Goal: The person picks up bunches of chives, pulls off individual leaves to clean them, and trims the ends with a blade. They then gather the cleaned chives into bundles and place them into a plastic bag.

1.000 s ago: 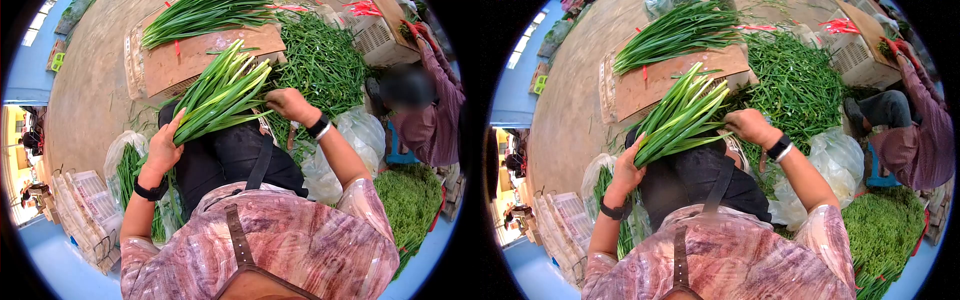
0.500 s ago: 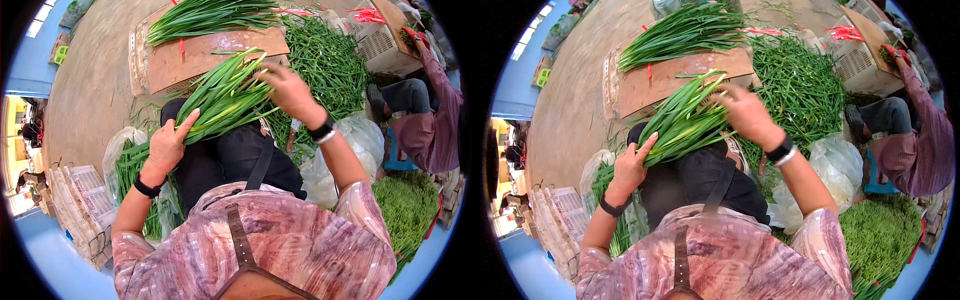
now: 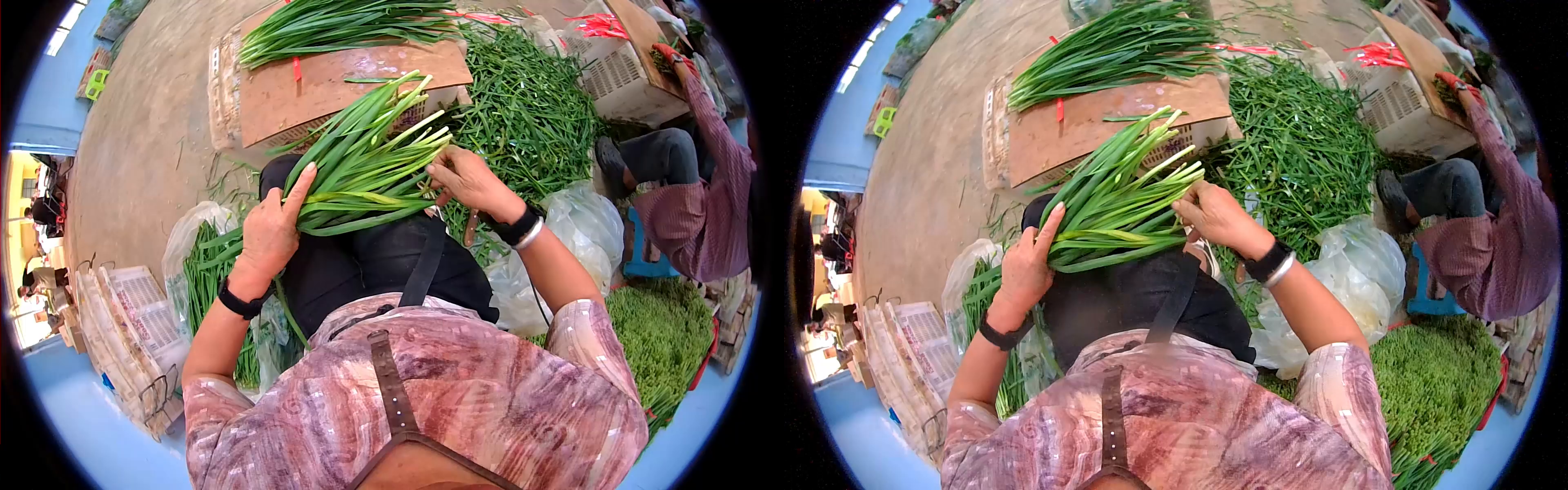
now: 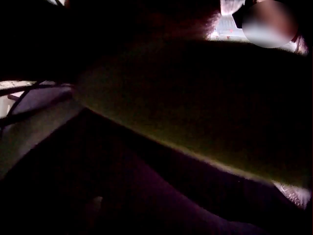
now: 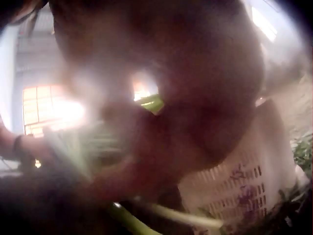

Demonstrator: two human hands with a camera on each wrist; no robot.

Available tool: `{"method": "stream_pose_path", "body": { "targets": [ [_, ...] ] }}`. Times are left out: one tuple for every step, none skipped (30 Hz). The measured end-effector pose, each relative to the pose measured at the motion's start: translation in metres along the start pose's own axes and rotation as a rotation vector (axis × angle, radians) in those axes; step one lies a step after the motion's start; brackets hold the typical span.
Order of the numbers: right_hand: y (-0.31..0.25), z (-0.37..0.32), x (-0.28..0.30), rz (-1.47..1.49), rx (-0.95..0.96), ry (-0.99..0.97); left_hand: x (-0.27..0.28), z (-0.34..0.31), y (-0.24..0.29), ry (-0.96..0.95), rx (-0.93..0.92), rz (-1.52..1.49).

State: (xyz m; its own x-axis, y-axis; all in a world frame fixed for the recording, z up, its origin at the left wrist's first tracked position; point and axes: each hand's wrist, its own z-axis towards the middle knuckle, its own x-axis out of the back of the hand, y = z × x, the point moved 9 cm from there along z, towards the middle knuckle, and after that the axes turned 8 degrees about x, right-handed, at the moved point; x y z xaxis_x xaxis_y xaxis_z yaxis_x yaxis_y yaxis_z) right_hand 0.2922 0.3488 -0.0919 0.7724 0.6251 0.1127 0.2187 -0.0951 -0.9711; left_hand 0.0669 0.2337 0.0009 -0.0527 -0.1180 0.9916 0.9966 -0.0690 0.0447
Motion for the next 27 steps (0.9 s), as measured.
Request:
{"method": "stream_pose_path", "body": {
  "targets": [
    [0.0,0.003,-0.004,-0.054,-0.01,0.005,0.0,-0.001,0.0,0.016,-0.006,0.012],
    [0.002,0.006,-0.008,-0.108,-0.019,0.009,0.0,-0.002,0.0,0.032,-0.012,0.024],
    [0.005,0.009,-0.01,-0.164,-0.027,0.015,0.001,-0.001,0.001,0.032,-0.014,0.022],
    [0.006,0.017,-0.01,-0.307,0.108,0.042,0.003,-0.001,0.002,0.032,-0.015,0.021],
    [0.022,0.02,-0.01,-0.219,0.053,0.075,0.004,-0.001,0.002,0.032,-0.013,0.02],
    [0.028,0.02,-0.012,-0.13,-0.004,0.11,0.003,-0.001,0.002,0.026,-0.015,0.016],
    [0.035,0.02,-0.014,-0.04,-0.063,0.147,0.003,-0.001,0.002,0.003,-0.007,0.002],
    [0.046,0.02,-0.013,0.094,-0.078,0.198,0.003,-0.001,0.002,-0.018,0.0,-0.015],
    [0.044,0.019,-0.012,0.194,-0.071,0.228,0.003,-0.001,0.002,-0.038,0.005,-0.031],
    [0.042,0.015,-0.011,0.293,-0.063,0.259,0.0,-0.001,0.0,-0.084,0.009,-0.031],
    [0.039,0.01,-0.009,0.391,-0.057,0.288,0.002,-0.001,-0.001,-0.092,0.022,-0.071],
    [0.019,0.0,-0.004,0.387,-0.015,0.318,0.004,-0.001,-0.002,-0.1,0.037,-0.11],
    [0.0,-0.007,0.003,0.431,0.099,0.344,0.004,-0.001,-0.004,-0.107,0.054,-0.15],
    [-0.023,-0.015,0.011,0.455,0.219,0.374,0.006,-0.001,-0.006,-0.083,0.054,-0.185],
    [-0.047,-0.026,0.02,0.48,0.338,0.41,0.006,-0.002,-0.008,-0.062,0.05,-0.221],
    [-0.067,-0.037,0.028,0.467,0.389,0.418,0.007,-0.001,-0.008,-0.04,0.039,-0.257],
    [-0.084,-0.046,0.038,0.452,0.444,0.428,0.006,0.0,-0.009,-0.036,0.043,-0.269],
    [-0.092,-0.053,0.049,0.473,0.5,0.463,0.006,0.0,-0.01,-0.031,0.048,-0.28],
    [-0.095,-0.056,0.061,0.535,0.544,0.492,0.007,0.0,-0.011,-0.025,0.054,-0.292],
    [-0.092,-0.056,0.075,0.544,0.555,0.532,0.007,0.0,-0.012,-0.029,0.064,-0.272],
    [-0.087,-0.057,0.092,0.551,0.565,0.573,0.007,-0.001,-0.011,-0.023,0.061,-0.258],
    [-0.077,-0.06,0.111,0.551,0.538,0.639,0.006,-0.001,-0.01,-0.016,0.056,-0.245],
    [-0.067,-0.063,0.132,0.552,0.512,0.702,0.005,-0.001,-0.01,-0.008,0.054,-0.231],
    [-0.058,-0.068,0.157,0.566,0.548,0.77,0.003,-0.002,-0.01,-0.015,0.062,-0.212],
    [-0.046,-0.072,0.184,0.575,0.56,0.8,0.002,-0.003,-0.011,-0.024,0.069,-0.192],
    [-0.035,-0.079,0.21,0.447,0.576,0.892,0.0,-0.003,-0.012,-0.03,0.076,-0.171],
    [-0.025,-0.085,0.232,0.315,0.59,0.981,0.001,-0.004,-0.012,-0.019,0.071,-0.168]
  ]
}}
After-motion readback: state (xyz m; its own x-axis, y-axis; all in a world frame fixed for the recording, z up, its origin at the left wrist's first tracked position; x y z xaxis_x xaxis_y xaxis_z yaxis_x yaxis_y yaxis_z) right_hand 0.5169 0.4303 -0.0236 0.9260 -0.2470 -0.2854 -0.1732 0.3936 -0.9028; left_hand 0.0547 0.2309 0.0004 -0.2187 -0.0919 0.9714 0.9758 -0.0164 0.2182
